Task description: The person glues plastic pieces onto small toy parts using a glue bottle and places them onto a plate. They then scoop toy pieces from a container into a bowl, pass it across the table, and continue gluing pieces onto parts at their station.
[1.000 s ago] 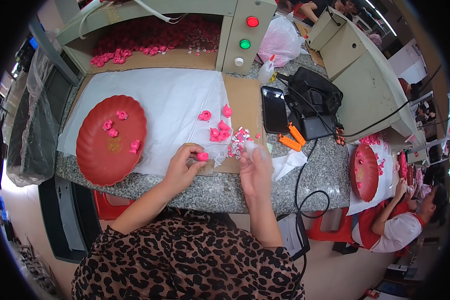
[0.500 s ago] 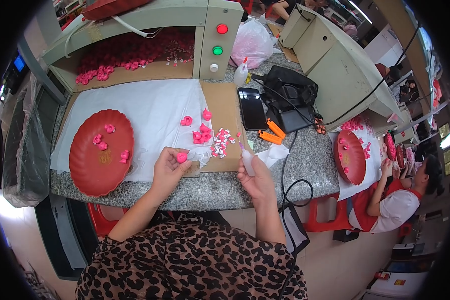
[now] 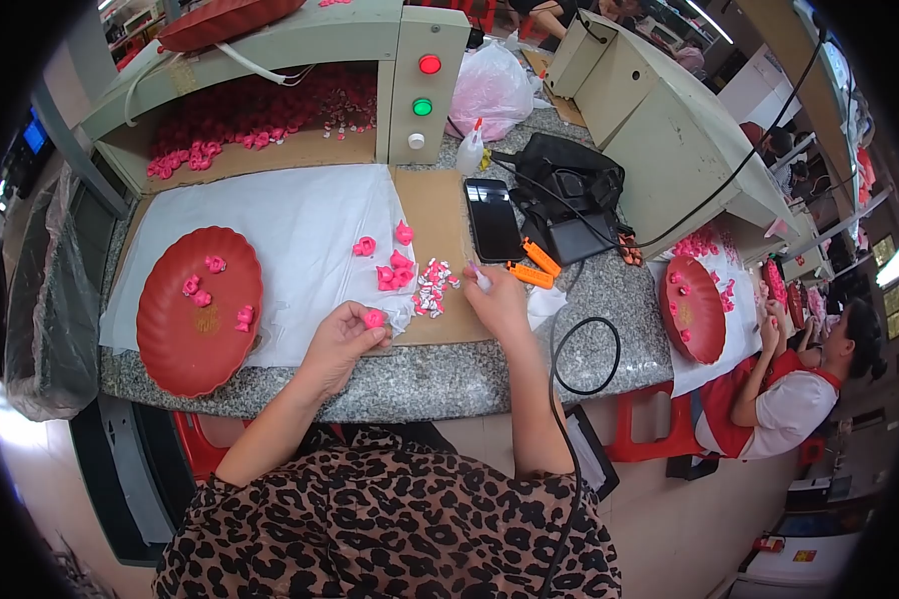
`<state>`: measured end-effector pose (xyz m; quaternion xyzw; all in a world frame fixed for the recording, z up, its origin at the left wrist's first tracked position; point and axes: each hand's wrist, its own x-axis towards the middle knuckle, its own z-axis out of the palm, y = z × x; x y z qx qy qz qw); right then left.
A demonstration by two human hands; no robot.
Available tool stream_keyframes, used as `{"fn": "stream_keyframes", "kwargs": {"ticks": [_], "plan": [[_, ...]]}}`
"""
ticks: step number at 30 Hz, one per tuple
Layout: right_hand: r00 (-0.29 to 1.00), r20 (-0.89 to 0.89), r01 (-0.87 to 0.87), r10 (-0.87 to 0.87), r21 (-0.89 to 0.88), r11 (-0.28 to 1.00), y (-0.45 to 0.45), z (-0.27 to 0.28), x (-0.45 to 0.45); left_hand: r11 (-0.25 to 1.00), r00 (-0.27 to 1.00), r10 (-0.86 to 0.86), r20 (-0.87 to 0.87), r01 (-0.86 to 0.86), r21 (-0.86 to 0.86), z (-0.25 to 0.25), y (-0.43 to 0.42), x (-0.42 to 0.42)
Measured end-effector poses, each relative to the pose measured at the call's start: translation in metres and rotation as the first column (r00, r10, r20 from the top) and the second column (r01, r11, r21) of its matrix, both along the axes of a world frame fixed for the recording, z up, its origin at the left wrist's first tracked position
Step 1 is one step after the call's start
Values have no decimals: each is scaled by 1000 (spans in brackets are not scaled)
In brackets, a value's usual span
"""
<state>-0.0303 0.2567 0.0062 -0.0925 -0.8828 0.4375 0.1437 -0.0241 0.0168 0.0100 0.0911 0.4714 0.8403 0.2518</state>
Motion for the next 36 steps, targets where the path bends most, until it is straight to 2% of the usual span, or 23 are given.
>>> {"fn": "stream_keyframes", "kwargs": {"ticks": [1, 2, 4, 7, 9, 11, 13, 14, 15, 16, 17, 18, 19, 21, 22, 25, 28, 36], "plan": [[999, -12, -28, 30, 101, 994, 0, -3, -4, 1000, 1000, -11, 9, 11, -8, 0, -1, 0], [999, -12, -32, 34, 100, 994, 1, -5, -6, 1000, 1000, -21, 18, 21, -16, -1, -1, -1], [988, 155, -20, -6, 168, 986, -5, 2, -5, 999, 999, -32, 10, 32, -4, -6, -3, -2], [970, 240, -13, -41, 218, 976, -10, 15, 0, 1000, 1000, -14, 4, 14, 2, -3, -4, -1], [974, 225, -20, -32, 221, 975, -9, 15, 2, 1000, 1000, 19, 7, -19, -5, -2, -3, -1], [978, 210, -32, -16, 221, 975, -9, 15, 5, 999, 999, -52, 6, 52, 2, -3, -4, -2], [989, 147, 19, -26, 50, 999, -14, 21, 9, 999, 999, -41, 4, 41, 11, -7, -4, 0], [988, 154, 37, -2, -222, 974, -18, 27, 13, 999, 999, -34, 1, 34, 25, -9, -4, 1], [988, 155, 30, 5, -226, 974, -26, 34, 19, 999, 1000, -27, 2, 27, 21, -8, -4, 2], [987, 157, 49, 32, -485, 873, -37, 40, 25, 1000, 1000, -27, 3, 27, 10, -8, -4, 3], [987, 153, 70, 55, -707, 704, -47, 40, 31, 1000, 1000, -30, 5, 30, -3, -7, -5, 4], [989, 111, 32, 96, -801, 598, -57, 36, 35, 1000, 1000, -28, 7, 28, -10, -6, -5, 4], [989, 113, 33, 97, -804, 593, -68, 34, 40, 999, 999, -37, 19, 38, -6, -6, -6, 5], [990, 114, 67, 84, -901, 428, -90, 36, 48, 999, 998, -47, 30, 47, -3, -6, -7, 5], [993, 81, 39, 91, -921, 389, -97, 36, 51, 999, 998, -46, 35, 45, 14, -8, -8, 5], [1000, -8, -7, 0, -888, 459, -114, 25, 58, 999, 999, -30, 22, 30, 10, -15, -7, 5], [997, -13, 29, -81, -867, 498, -121, 21, 59, 1000, 1000, 1, 24, -1, 3, -15, -5, 6], [997, -10, 37, -77, -815, 579, -126, 15, 59, 999, 999, 44, 12, -44, 20, -11, -3, 6]]}}
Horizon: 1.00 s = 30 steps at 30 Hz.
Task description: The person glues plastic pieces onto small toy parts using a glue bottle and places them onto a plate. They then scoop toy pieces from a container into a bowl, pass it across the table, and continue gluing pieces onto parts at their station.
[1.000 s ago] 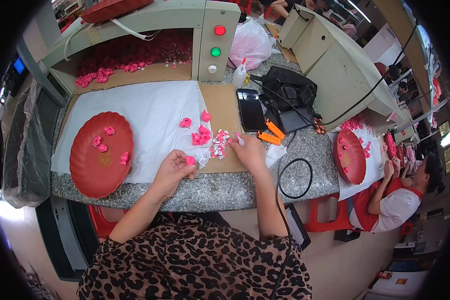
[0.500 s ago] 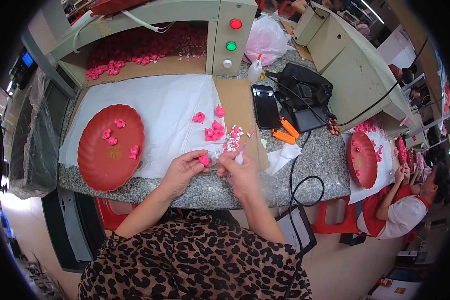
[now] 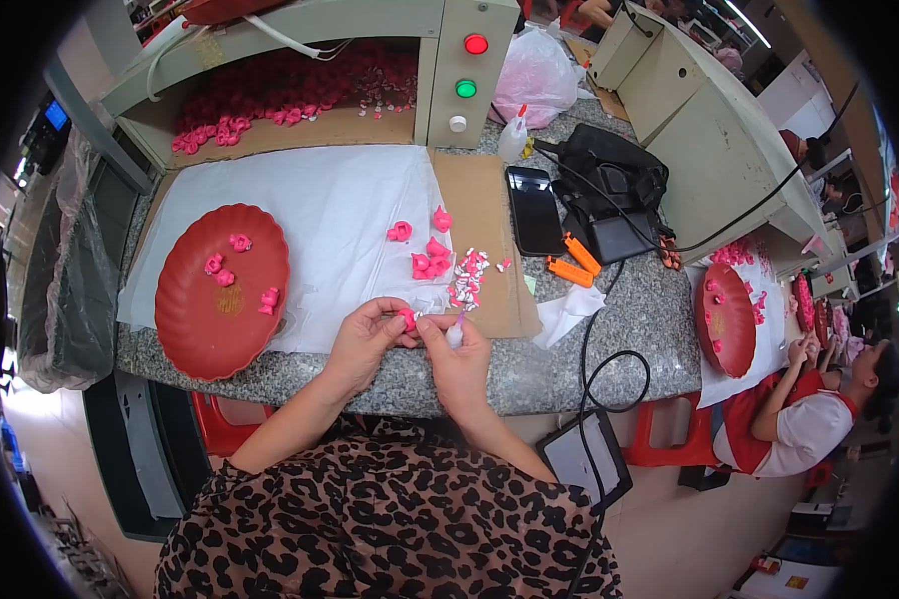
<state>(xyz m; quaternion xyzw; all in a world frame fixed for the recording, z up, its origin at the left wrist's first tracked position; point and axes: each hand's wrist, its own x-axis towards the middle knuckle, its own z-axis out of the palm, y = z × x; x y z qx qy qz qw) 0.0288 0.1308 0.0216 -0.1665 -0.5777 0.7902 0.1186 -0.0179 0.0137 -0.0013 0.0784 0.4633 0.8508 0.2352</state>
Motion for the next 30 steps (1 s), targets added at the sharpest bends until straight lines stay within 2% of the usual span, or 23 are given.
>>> {"fn": "stream_keyframes", "kwargs": {"ticks": [11, 13, 17, 19, 20, 22, 23, 25, 30], "plan": [[995, -56, -65, 84, 286, 956, 5, 5, -2, 998, 996, -9, -86, 4, -63, -1, 0, 2], [990, 12, -135, 141, 385, 913, 10, 10, -2, 997, 995, -12, -100, 5, -74, -3, 0, 2], [980, 35, -192, 197, 449, 873, 18, 11, -1, 996, 992, -21, -122, 11, -84, -3, -1, 3], [967, 140, -247, 213, 311, 918, 23, 17, -3, 998, 996, -14, -84, 9, -69, -1, 0, 2], [967, 139, -248, 213, 313, 917, 23, 16, -5, 999, 999, -10, -48, 7, -53, -1, 0, 2], [966, 162, -185, 200, -106, 977, 23, 12, -8, 998, 999, -21, -50, 18, -54, -2, -1, 1], [967, 162, -184, 199, -106, 977, 22, 12, -8, 998, 998, -31, -52, 28, -57, -3, -1, 1], [916, 253, -250, 310, -243, 937, 19, 12, -9, 998, 998, -41, -47, 39, -43, -3, -2, 1], [930, 202, -257, 306, -238, 937, 12, 3, -5, 996, 996, -82, -37, 81, -20, -3, -6, 0]]}}
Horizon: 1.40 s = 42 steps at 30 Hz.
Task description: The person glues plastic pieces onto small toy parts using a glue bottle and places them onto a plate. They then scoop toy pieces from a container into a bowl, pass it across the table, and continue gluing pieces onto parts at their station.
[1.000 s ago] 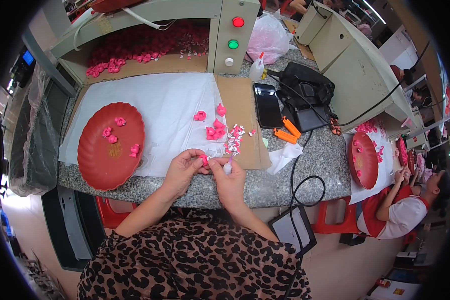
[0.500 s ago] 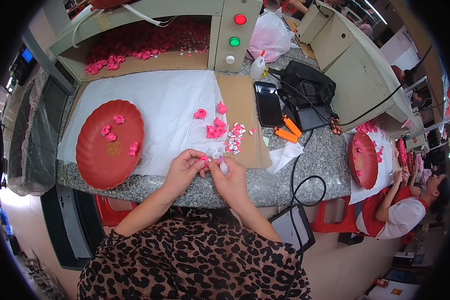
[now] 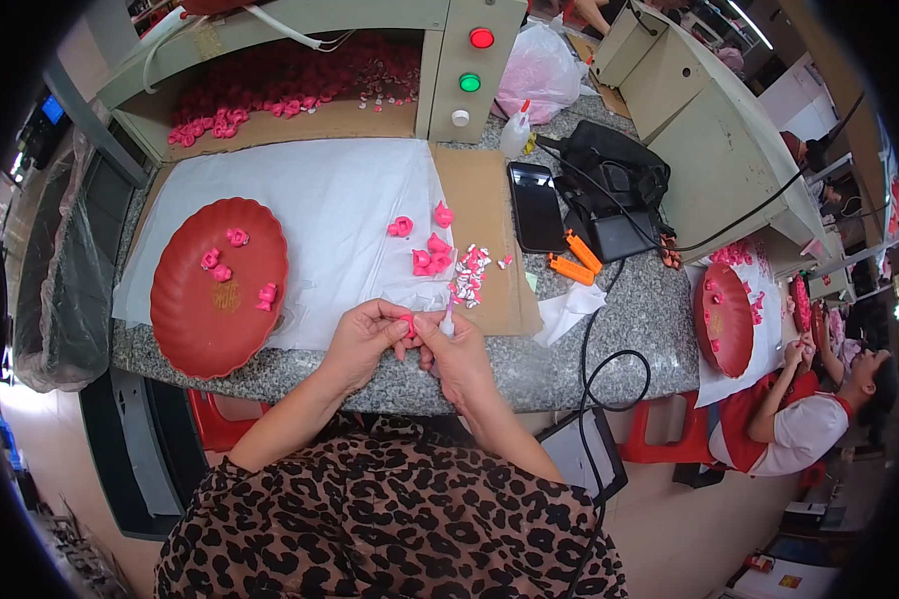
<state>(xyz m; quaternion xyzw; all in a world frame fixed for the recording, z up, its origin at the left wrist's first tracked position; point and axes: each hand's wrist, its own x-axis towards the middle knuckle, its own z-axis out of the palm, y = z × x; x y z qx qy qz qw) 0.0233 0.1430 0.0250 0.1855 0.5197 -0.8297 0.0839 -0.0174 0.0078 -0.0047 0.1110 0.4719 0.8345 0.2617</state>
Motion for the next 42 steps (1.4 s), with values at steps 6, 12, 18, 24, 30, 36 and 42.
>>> {"fn": "stream_keyframes", "kwargs": {"ticks": [6, 12, 18, 24, 30, 36, 42], "plan": [[999, 6, 40, -40, -106, 994, 2, 6, 4, 998, 999, 40, -25, -41, -43, 8, 6, 2], [998, -42, 48, -54, -141, 989, 5, -1, 3, 970, 970, -190, -152, 162, -181, 27, 8, 4], [1000, -1, 3, -3, -139, 990, 1, 1, 5, 971, 970, -221, -102, 209, -120, 14, 9, 2], [1000, -15, 5, -6, -109, 994, -1, 1, 5, 968, 968, -234, -86, 224, -109, 13, 9, 2], [1000, -28, -5, 3, -78, 997, -2, -1, 4, 968, 967, -234, -98, 222, -119, 10, 8, 1], [999, 14, 50, -48, -151, 987, 0, 0, 3, 978, 975, -183, -122, 169, -120, 16, 10, 9], [998, 45, -33, 49, -308, 951, 18, 4, 0, 979, 971, -206, 123, 203, 38, 29, -4, 5]]}}
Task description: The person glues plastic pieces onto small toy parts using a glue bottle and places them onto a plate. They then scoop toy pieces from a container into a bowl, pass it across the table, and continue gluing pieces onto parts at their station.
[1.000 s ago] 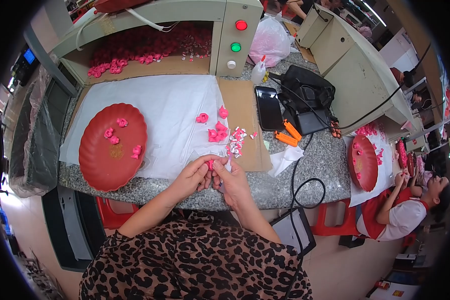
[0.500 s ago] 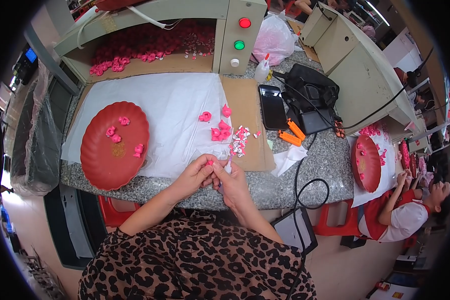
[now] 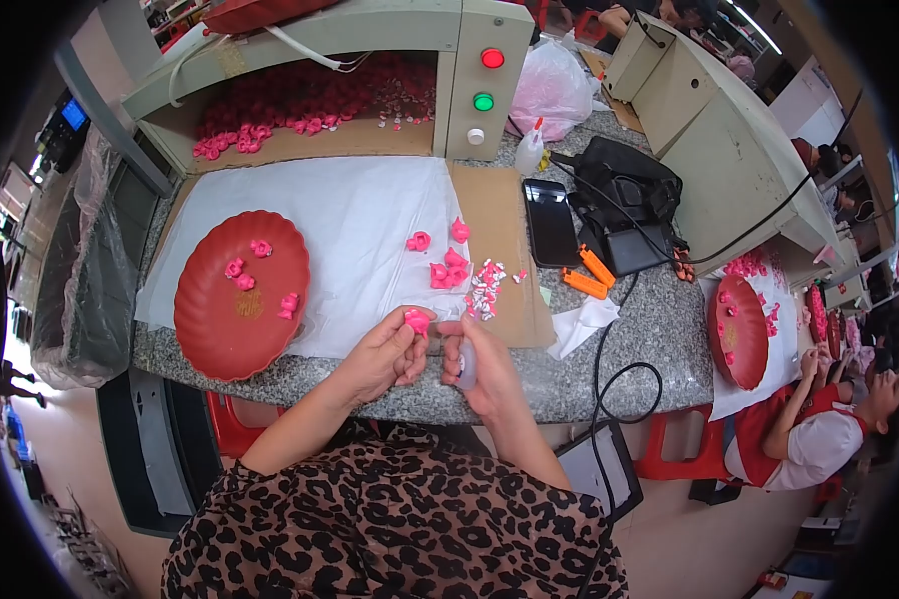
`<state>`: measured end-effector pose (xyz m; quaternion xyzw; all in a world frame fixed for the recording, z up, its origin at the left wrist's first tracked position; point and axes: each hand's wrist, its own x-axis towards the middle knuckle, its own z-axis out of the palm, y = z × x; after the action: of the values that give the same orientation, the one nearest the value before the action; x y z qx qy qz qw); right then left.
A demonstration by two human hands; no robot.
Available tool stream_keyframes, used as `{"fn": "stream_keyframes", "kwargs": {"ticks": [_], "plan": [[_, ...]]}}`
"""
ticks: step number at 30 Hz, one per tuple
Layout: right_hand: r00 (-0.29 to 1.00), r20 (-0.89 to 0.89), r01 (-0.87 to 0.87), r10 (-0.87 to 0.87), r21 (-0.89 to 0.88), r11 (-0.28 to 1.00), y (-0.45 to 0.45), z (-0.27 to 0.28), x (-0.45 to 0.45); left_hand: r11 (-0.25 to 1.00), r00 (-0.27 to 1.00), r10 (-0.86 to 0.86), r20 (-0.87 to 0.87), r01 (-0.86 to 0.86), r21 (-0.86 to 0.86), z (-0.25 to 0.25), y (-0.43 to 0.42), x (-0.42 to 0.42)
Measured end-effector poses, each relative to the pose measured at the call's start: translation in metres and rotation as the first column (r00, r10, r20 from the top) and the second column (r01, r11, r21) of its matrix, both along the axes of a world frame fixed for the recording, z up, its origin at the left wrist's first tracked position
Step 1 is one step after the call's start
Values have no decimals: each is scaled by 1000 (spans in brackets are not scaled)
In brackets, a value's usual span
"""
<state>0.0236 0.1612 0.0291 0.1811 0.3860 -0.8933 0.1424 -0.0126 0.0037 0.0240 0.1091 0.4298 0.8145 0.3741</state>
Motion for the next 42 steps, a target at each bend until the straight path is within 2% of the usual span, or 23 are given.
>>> {"fn": "stream_keyframes", "kwargs": {"ticks": [2, 4, 6, 8, 9, 11, 15, 17, 18, 20, 21, 22, 23, 24, 25, 29, 31, 32, 34, 35, 37, 39, 42], "plan": [[1000, -13, -28, 27, -37, 999, 6, -2, 0, 998, 999, 35, 41, -37, 40, 6, -5, 1], [1000, -6, 26, -27, -120, 992, 9, -3, 0, 996, 996, 91, 18, -91, 5, 8, -12, 3], [998, -35, 54, -58, -102, 993, 8, 0, 1, 987, 987, 160, -7, -160, -34, 13, -25, 4], [991, -106, 78, -85, -67, 995, 14, -5, 3, 928, 926, 365, 95, -370, 44, 24, -45, 7], [992, -107, 56, -64, -79, 995, 14, -5, 3, 865, 859, 497, 120, -502, 7, 29, -56, 6], [989, -125, 81, -76, 36, 996, 17, 1, 5, 689, 696, 680, 230, -714, 124, 30, -79, 1], [989, -147, 39, -34, 30, 999, 21, 1, 7, 662, 669, 693, 268, -738, 129, 33, -80, 1], [986, -168, 25, -20, 26, 999, 21, 2, 7, 827, 809, 559, 183, -561, -44, 41, -53, 4], [987, -161, 34, -28, 32, 999, 20, 4, 8, 856, 845, 516, 145, -515, -45, 35, -41, 3], [987, -153, 45, -38, 43, 998, 20, 4, 8, 922, 929, 364, -72, -370, -118, 24, -16, -8], [986, -158, 59, -50, 51, 997, 21, 3, 8, 881, 904, 288, -317, -380, -283, 17, -3, -19], [985, -162, 70, -60, 60, 996, 22, 3, 8, 800, 835, 158, -527, -421, -428, 10, 9, -30], [985, -162, 69, -57, 66, 995, 22, 4, 8, 802, 835, 162, -526, -422, -423, 5, 19, -40], [983, -164, 92, -86, 25, 995, 22, 5, 7, 644, 647, -25, -762, -572, -507, 4, 27, -49], [980, -165, 114, -115, -18, 993, 22, 6, 6, 469, 415, -272, -868, -730, -496, 5, 33, -53], [975, -197, 115, -103, 50, 992, 26, 4, 9, 381, 517, -220, -827, -735, -561, 15, 38, -47], [975, -187, 129, -119, 40, 991, 28, 2, 9, 394, 259, -218, -941, -859, -328, 10, 29, -39], [975, -176, 144, -135, 41, 989, 29, 2, 10, 380, 264, -220, -939, -864, -331, 12, 20, -33], [975, -177, 144, -136, 36, 989, 30, -1, 9, 285, 62, -503, -862, -930, -233, 20, -4, -20], [973, -180, 155, -146, 38, 987, 29, -3, 8, 263, 75, -510, -857, -935, -237, 17, -12, -17], [974, -191, 128, -122, 21, 992, 25, -3, 5, 53, 304, -636, -710, -900, -432, 7, -29, -15], [974, -208, 107, -92, 62, 992, 21, 0, 3, 52, 322, -593, -738, -899, -434, -3, -36, -14], [976, -201, 97, -82, 70, 993, 14, 5, 3, 140, 207, -579, -789, -927, -347, -6, -44, -12]]}}
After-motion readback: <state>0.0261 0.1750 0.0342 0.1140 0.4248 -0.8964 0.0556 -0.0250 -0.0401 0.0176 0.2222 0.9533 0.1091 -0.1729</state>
